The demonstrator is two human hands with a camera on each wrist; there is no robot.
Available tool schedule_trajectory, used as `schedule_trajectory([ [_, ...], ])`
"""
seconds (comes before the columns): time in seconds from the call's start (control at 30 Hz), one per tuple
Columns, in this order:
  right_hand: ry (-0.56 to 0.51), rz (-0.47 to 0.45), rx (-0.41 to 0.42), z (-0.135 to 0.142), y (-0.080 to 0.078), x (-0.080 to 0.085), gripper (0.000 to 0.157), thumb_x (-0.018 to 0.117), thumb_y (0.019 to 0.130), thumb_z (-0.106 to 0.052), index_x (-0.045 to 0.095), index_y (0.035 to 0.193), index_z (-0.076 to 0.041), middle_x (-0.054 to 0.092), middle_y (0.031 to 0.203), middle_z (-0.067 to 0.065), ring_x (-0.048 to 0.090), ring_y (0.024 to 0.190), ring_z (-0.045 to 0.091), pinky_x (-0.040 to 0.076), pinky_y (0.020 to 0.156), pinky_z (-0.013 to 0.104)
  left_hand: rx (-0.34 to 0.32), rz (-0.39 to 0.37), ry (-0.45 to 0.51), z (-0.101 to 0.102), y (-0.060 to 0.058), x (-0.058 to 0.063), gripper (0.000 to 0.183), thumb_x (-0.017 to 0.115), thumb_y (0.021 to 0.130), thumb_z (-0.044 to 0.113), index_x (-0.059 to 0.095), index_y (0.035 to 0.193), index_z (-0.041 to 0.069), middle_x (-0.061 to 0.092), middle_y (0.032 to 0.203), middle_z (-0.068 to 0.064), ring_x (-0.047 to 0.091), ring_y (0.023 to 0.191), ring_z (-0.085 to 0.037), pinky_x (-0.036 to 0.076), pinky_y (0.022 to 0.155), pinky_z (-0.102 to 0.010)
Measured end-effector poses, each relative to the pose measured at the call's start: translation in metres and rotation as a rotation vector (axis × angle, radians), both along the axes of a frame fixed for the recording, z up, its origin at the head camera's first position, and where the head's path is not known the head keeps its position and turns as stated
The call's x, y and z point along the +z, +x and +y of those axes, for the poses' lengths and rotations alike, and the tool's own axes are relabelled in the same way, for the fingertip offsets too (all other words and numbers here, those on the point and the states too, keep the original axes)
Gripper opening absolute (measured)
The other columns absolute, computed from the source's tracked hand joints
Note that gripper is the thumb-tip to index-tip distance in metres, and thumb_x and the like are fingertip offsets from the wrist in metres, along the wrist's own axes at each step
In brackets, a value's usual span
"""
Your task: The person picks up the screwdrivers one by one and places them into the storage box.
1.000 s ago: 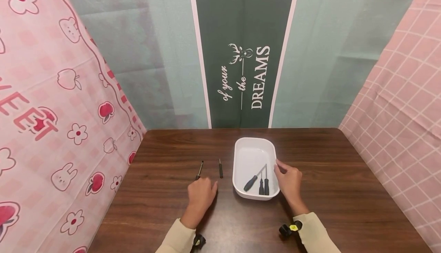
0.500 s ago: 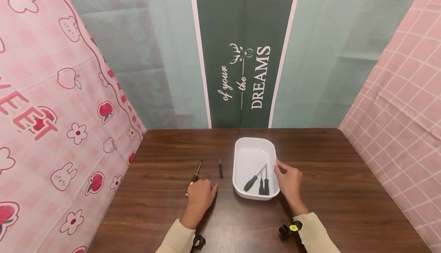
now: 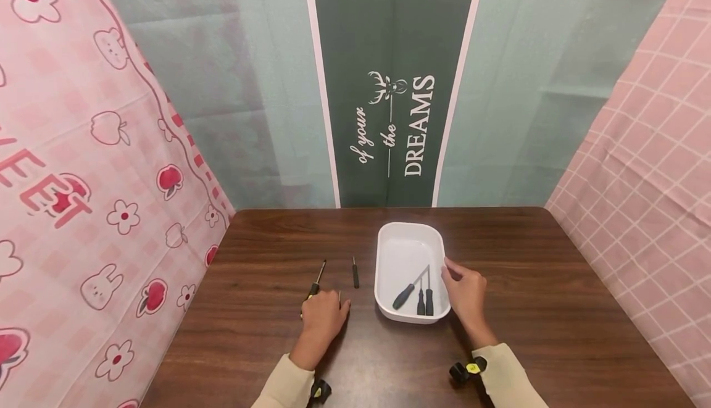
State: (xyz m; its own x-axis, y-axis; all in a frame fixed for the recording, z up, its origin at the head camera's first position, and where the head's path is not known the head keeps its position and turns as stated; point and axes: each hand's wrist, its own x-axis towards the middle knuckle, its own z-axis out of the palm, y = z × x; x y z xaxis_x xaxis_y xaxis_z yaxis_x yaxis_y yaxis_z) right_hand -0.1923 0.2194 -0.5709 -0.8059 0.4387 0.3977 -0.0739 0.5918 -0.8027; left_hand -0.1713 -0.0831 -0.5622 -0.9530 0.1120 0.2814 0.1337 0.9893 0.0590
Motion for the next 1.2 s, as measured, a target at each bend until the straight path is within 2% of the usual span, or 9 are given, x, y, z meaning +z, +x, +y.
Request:
schedule_trajectory([
  [0.73,0.011,-0.004,-0.006,-0.0001,-0.0003,-0.0023,0.023,0.077,0.086,-0.007,0.077,0.109,-0.003,0.072,0.103,0.019,0.069,0.103,0.040,0.052,0.084,0.052,-0.007,-0.082,0.006,-0.0012,0.0012,0.0028,0.039,0.077,0.085,0.040,0.064,0.064,0.010,0.058,0.056,-0.008,0.060,0.052,-0.028,0.042,0.043,-0.042],
  [1.2,0.011,-0.012,-0.004,0.0003,-0.0001,-0.0012,0.023,0.076,0.087,-0.007,0.077,0.110,-0.003,0.072,0.106,0.019,0.069,0.105,0.040,0.052,0.085,0.053,-0.021,-0.064,0.008,-0.0029,0.0010,0.0050,0.038,0.078,0.085,0.033,0.060,0.061,0.009,0.055,0.054,-0.007,0.058,0.051,-0.026,0.044,0.044,-0.042],
])
